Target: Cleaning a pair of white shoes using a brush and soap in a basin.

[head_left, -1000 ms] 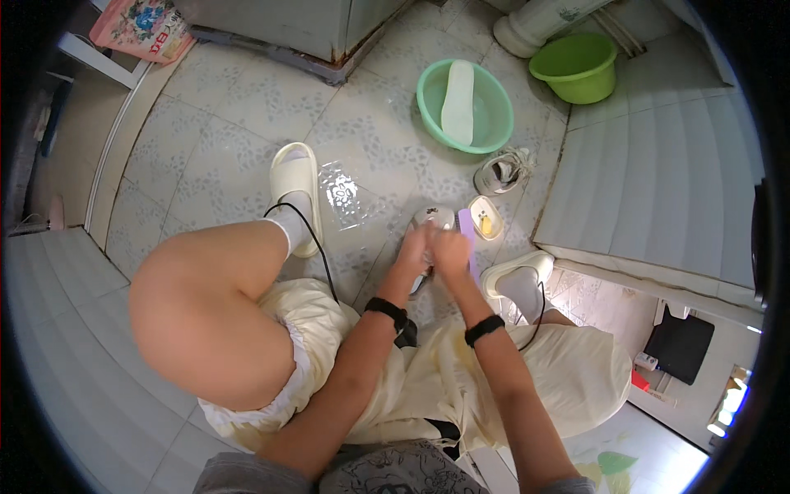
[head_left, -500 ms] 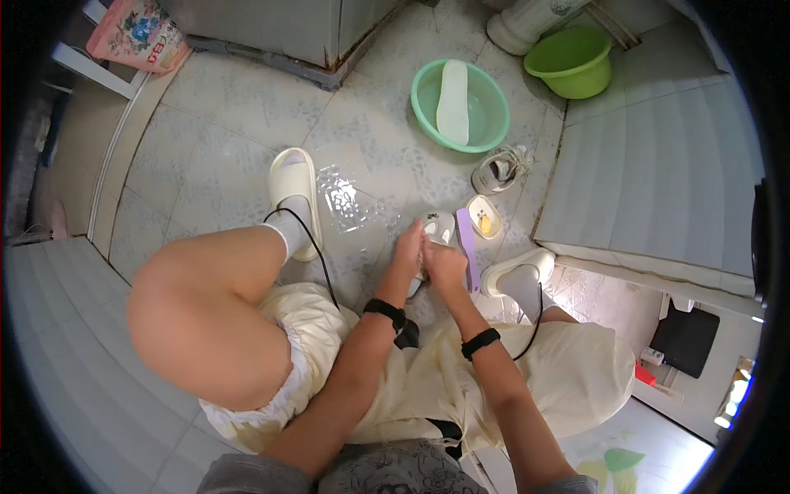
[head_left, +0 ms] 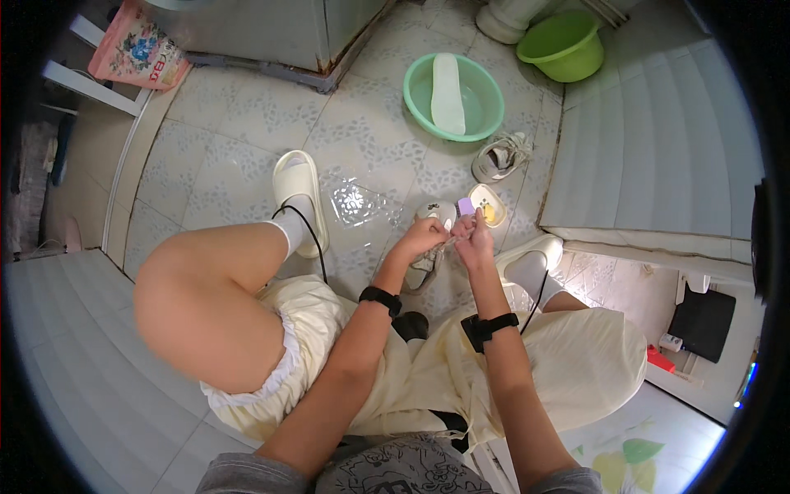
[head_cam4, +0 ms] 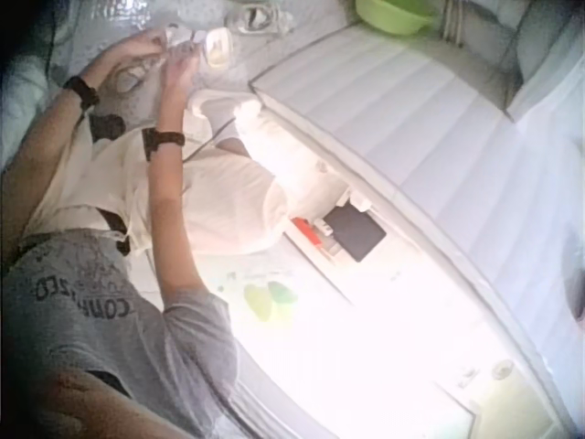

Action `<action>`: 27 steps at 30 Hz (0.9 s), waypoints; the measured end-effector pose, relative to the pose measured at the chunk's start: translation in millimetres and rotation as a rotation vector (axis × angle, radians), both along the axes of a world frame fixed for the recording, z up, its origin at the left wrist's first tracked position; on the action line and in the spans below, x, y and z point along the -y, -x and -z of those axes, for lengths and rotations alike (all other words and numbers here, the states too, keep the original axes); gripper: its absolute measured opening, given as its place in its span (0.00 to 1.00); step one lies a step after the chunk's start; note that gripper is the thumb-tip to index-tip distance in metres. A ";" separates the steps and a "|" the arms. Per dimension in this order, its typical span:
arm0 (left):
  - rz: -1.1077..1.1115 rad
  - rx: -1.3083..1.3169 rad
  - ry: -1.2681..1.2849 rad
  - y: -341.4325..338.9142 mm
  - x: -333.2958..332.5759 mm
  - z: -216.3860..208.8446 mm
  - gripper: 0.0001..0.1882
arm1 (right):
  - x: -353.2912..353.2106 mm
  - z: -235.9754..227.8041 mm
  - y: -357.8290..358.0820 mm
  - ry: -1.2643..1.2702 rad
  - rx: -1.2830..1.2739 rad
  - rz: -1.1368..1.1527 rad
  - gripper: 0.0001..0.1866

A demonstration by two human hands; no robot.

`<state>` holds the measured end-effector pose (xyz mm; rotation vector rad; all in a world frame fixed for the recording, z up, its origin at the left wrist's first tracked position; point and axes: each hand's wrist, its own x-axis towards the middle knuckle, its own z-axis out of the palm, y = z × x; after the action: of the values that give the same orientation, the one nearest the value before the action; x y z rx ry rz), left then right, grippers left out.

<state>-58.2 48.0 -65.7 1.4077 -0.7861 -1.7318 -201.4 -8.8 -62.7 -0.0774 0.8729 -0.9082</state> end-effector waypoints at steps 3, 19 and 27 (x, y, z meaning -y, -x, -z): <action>0.049 -0.004 -0.042 -0.8 -1.0 -5.1 0.11 | -2.0 6.8 2.3 0.063 -0.050 -0.077 0.12; 0.164 -0.036 0.004 8.3 -3.3 -17.9 0.10 | -1.0 0.9 -0.9 0.135 -0.020 0.005 0.10; -0.389 -0.028 -0.131 13.2 -3.8 1.1 0.19 | -34.6 -0.4 -23.4 0.128 -0.327 -0.256 0.07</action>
<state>-71.4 51.8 -66.8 1.5044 -0.3566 -1.5146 -178.0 25.8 -62.3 -0.4490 1.0784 -0.7188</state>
